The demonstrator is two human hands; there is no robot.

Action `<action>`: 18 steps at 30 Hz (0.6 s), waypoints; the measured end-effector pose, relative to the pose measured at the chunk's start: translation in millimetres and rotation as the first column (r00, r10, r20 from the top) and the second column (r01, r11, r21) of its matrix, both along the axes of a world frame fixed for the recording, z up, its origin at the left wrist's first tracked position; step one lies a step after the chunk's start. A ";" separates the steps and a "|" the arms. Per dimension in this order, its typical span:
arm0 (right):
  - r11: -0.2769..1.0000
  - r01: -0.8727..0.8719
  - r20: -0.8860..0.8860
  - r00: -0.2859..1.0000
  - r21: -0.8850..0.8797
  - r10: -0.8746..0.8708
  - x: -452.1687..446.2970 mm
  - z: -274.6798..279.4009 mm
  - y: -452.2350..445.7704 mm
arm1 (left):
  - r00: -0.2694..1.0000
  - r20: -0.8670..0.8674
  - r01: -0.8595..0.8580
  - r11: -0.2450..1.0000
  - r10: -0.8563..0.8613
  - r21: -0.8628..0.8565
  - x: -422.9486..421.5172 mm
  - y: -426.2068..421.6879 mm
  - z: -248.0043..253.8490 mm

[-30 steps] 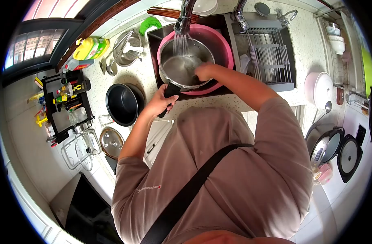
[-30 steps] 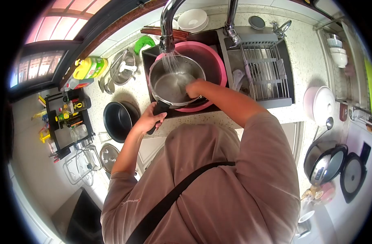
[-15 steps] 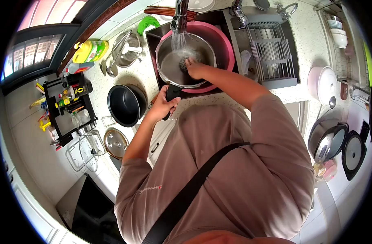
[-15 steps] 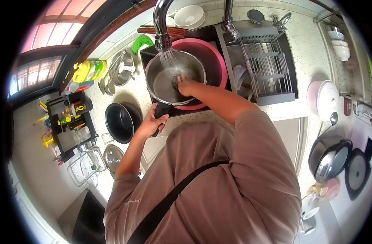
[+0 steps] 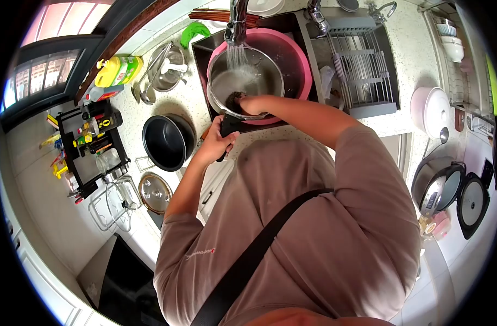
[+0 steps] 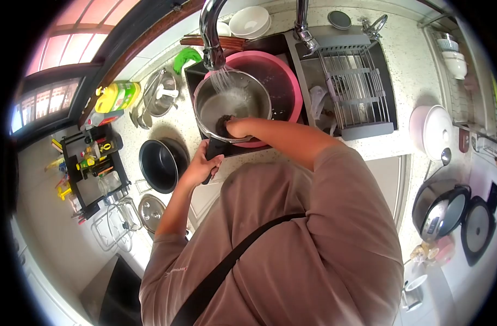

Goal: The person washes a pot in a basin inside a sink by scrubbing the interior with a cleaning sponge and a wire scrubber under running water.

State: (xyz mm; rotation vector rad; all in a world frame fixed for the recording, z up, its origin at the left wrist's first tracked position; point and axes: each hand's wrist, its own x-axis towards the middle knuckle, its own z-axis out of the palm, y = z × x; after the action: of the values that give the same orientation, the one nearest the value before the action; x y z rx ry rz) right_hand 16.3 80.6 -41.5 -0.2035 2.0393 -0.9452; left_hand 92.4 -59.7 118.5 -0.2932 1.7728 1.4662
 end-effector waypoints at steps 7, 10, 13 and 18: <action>0.952 -0.235 -0.100 0.971 -0.195 0.219 -19.4 68.0 46.2 | 0.996 0.054 -0.069 0.995 0.066 0.073 -4.5 -2.0 9.2; 0.841 0.177 -0.311 0.874 -0.511 -0.372 -21.4 31.5 80.0 | 0.999 0.013 -0.031 0.996 0.030 0.078 -4.9 -1.3 13.6; 0.330 0.723 0.131 0.501 -0.607 -0.856 -32.5 48.1 135.7 | 1.000 0.003 -0.026 0.996 0.025 0.081 -5.6 -0.9 12.1; -0.157 0.823 0.498 0.168 -0.546 -0.851 -43.0 43.4 198.7 | 0.999 0.018 -0.040 0.996 0.039 0.076 -11.2 0.7 10.1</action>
State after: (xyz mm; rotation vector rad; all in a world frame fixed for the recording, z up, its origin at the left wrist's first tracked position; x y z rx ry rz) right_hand -26.8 279.4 1.9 0.9320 1.3854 -2.6926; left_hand 81.2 -58.9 128.6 -0.3013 1.7025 1.5513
